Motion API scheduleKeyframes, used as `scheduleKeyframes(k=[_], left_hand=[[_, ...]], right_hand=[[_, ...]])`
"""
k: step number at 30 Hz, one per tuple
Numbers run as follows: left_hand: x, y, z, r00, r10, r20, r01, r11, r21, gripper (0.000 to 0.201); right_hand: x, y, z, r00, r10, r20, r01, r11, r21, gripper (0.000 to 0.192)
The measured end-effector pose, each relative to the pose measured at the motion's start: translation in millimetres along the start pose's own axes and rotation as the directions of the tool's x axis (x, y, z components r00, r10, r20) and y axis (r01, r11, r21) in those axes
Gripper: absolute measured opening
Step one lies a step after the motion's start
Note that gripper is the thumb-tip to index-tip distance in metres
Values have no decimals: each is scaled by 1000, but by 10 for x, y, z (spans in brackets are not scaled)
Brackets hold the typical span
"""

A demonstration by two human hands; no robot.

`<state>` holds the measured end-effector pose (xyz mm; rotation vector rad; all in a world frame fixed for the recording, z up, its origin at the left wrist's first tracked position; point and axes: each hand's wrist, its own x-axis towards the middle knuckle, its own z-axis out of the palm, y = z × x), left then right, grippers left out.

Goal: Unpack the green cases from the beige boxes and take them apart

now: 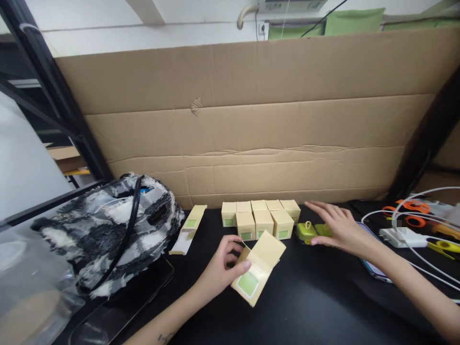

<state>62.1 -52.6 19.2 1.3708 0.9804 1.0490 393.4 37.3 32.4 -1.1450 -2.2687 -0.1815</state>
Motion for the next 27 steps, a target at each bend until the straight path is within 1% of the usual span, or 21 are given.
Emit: scheduleKeyframes(k=[2,4,5,6,7,8,10,11,12,14,16,19,23,27], left_hand=[[-10,-29,31,999,-23,-45,21,999,-41,55],[-36,-38,79,995,-74,-70,67,993,-100,53],[-53,-34,106,991,-105,-78,94,987,-132,51],[-72,-25,135,987,-134,-86,118,979,-166,49],[-89,-14,164,983,-157,-92,136,971,-198,47],[-104,-3,191,980,-174,-98,148,962,-229,45],[-120,13,233,975,-195,-103,159,945,-284,40],[-121,15,248,974,-203,-99,164,937,-308,38],[-117,13,258,973,-210,-92,170,929,-329,36],[-99,-1,267,972,-222,-78,180,916,-357,36],[-80,-21,268,971,-228,-77,184,910,-372,38],[-76,-45,269,968,-233,-94,181,907,-380,42],[-104,-56,285,970,-209,-125,149,917,-371,48],[-109,-75,302,974,-186,-133,125,921,-370,49]], right_hand=[[-24,-237,-14,994,-48,-95,47,999,-21,50],[-82,-554,-1,981,-130,-142,129,991,-15,32],[-121,-725,17,972,-178,-155,179,984,-10,28],[-163,-891,40,959,-234,-160,237,971,-1,28],[-204,-1043,68,932,-317,-173,322,947,0,32],[-240,-1174,99,885,-428,-183,431,902,-26,35],[-285,-1357,165,795,-578,-182,572,815,-87,36],[-293,-1407,198,775,-606,-179,597,795,-108,33],[-293,-1434,231,781,-600,-177,589,800,-114,31],[-280,-1433,293,816,-549,-181,541,836,-96,27],[-266,-1400,346,832,-521,-193,515,853,-82,26],[-261,-1360,409,814,-538,-219,531,842,-92,27],[-258,-1365,463,792,-533,-297,525,843,-113,21],[-249,-1368,490,769,-528,-361,516,845,-137,25]])
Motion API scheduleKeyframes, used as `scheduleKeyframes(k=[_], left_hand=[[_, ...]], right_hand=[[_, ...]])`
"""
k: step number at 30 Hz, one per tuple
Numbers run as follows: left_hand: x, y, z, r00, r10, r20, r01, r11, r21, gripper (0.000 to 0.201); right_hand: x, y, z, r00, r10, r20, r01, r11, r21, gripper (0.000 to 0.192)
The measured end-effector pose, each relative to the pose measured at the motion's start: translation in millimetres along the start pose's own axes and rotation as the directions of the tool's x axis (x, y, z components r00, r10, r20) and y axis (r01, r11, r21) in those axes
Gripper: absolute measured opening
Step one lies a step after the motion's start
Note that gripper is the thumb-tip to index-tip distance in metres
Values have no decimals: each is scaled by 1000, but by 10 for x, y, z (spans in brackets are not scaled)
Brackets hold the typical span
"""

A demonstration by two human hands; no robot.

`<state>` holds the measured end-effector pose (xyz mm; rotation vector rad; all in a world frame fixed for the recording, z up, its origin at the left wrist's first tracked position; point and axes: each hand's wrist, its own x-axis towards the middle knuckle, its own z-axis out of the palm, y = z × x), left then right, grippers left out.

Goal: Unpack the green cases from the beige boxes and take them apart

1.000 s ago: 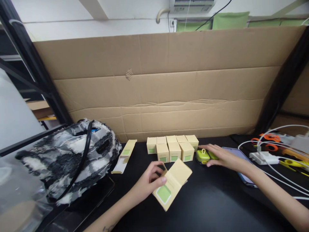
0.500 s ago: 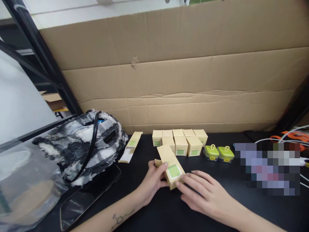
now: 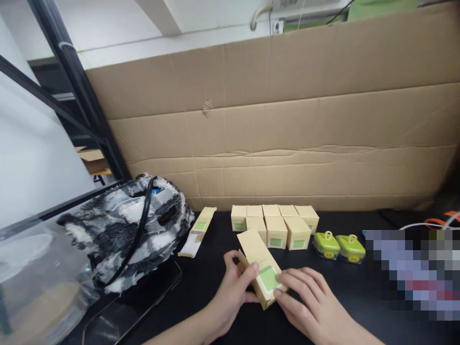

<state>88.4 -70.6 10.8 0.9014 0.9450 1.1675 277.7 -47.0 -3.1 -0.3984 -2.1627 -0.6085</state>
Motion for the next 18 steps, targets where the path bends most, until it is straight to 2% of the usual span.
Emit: scheduleKeyframes(k=[5,11,18], left_hand=[[-5,-31,7,999,38,-3,-38,999,18,49],[-51,0,20,1000,16,-21,-15,999,28,47],[-76,-2,24,1000,10,-6,-10,999,33,42]], right_hand=[[-9,-9,4,998,-49,-27,50,998,27,22],[-32,-93,-11,992,-27,-123,34,998,61,27],[73,-84,-137,991,-100,-90,104,994,35,44]])
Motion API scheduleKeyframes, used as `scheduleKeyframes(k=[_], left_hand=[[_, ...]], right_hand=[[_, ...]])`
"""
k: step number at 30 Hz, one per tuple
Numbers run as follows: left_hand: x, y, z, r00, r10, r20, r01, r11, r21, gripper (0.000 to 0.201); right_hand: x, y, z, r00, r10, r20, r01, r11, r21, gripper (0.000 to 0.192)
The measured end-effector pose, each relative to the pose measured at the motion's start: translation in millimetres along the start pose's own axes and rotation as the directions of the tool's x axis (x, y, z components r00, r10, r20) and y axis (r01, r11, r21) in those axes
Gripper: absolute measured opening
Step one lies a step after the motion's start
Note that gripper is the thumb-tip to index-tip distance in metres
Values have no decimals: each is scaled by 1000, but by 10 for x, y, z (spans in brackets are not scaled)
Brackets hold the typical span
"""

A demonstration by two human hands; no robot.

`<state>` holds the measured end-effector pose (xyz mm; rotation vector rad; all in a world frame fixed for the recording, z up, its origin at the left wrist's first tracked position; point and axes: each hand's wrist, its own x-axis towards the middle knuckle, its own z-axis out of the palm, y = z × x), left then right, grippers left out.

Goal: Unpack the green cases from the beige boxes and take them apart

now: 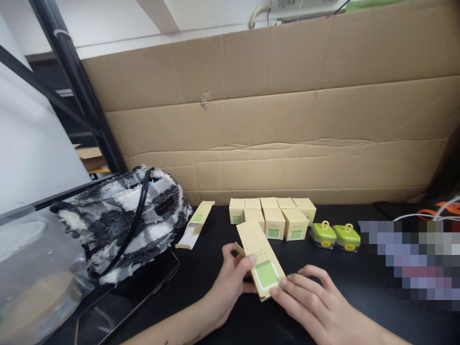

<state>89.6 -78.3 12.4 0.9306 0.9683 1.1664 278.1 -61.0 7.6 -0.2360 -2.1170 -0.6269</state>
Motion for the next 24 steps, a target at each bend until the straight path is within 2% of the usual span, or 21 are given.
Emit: scheduleKeyframes(k=[6,12,17,20,24], left_hand=[[31,-21,-7,999,-14,-35,14,1000,-7,38],[86,5,-2,995,-47,-92,37,993,-112,27],[94,-27,-29,997,18,-81,-28,993,-118,43],[87,-40,-31,989,61,-132,-76,990,-116,50],[56,-18,-8,986,49,-162,-59,996,-60,57]], right_hand=[[151,27,-61,996,-60,65,59,998,17,47],[48,-39,-19,973,-117,201,115,993,22,49],[32,35,-42,997,-6,79,4,1000,28,24],[37,73,-46,998,11,56,-12,1000,19,25],[21,57,-49,997,-3,83,0,999,36,24]])
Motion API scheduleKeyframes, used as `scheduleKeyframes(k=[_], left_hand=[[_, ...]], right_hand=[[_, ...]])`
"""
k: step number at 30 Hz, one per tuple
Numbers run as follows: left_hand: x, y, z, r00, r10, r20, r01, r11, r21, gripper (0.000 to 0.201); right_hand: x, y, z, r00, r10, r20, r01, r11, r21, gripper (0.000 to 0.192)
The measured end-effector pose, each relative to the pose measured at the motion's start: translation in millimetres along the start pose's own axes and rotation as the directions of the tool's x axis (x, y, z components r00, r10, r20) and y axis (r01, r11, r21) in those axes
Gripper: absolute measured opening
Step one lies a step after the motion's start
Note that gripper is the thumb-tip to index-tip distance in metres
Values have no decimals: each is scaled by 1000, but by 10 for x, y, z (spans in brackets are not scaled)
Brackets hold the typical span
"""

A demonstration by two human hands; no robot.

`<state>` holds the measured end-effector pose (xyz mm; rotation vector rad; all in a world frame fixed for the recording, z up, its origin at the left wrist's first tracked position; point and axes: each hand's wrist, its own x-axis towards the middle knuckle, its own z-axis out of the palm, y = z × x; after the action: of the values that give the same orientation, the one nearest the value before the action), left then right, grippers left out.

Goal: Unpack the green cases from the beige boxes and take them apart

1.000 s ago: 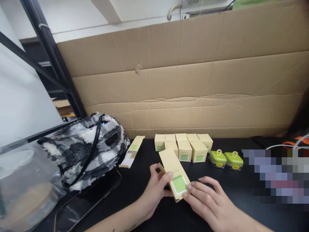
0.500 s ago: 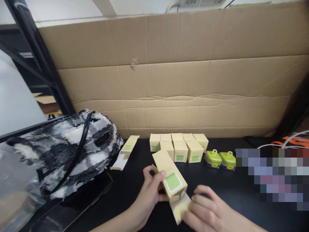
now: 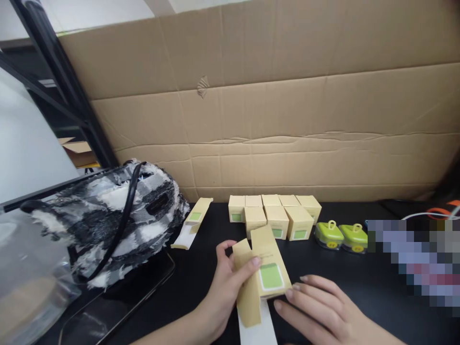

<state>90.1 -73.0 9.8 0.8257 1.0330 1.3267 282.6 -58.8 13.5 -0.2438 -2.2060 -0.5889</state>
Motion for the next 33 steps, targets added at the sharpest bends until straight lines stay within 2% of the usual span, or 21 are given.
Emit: scheduleKeyframes(k=[4,8,11,13,14,16,18,19,21,22,23,25,27,28,30,31,33], left_hand=[[2,-18,-13,996,77,37,-79,995,60,60],[46,-81,-65,985,95,147,-116,984,138,48],[63,-76,-90,979,54,199,-107,959,263,34],[48,-13,-96,972,66,227,-156,899,409,24],[31,38,-97,967,98,235,-207,841,499,18],[-23,170,-94,948,200,247,-316,668,673,17],[-95,308,-84,894,276,354,-447,478,756,28],[-134,367,-75,847,259,465,-532,405,744,34],[-210,453,-50,727,137,673,-677,304,670,38],[-246,484,-36,695,86,714,-706,266,656,36],[-280,515,-25,684,44,728,-717,228,659,34],[-341,603,-20,691,1,723,-714,161,682,36],[-383,754,-57,652,-10,758,-753,107,649,39],[-392,851,-93,636,30,771,-771,80,632,40],[-369,1058,-201,612,275,742,-760,-54,647,36],[-333,1152,-267,582,397,710,-727,-138,673,34],[-211,1287,-412,491,604,628,-598,-290,747,31]], right_hand=[[-27,-12,7,1000,21,23,-22,999,37,25],[-35,-2,-9,974,-110,200,99,993,64,48],[-19,-9,-37,979,-112,168,106,993,49,52],[6,-5,-64,975,-136,173,133,991,26,51],[20,4,-79,969,-161,186,160,987,23,50],[46,33,-108,957,-207,202,207,978,23,47],[62,64,-131,963,-198,186,197,980,21,45],[66,76,-139,967,-185,175,185,983,18,45],[71,90,-150,969,-175,175,177,984,7,48],[70,92,-152,968,-178,174,181,984,1,49],[64,90,-149,966,-190,174,194,981,-6,51],[28,78,-127,978,-170,125,175,984,-30,48],[-44,60,-85,995,-92,28,93,995,-43,34],[-85,52,-60,999,-49,-15,48,998,-36,26],[-153,44,-25,999,-11,-30,11,1000,-8,20],[-168,45,-21,999,-34,-5,34,999,6,22],[-150,53,-41,996,-78,38,78,997,23,24]])
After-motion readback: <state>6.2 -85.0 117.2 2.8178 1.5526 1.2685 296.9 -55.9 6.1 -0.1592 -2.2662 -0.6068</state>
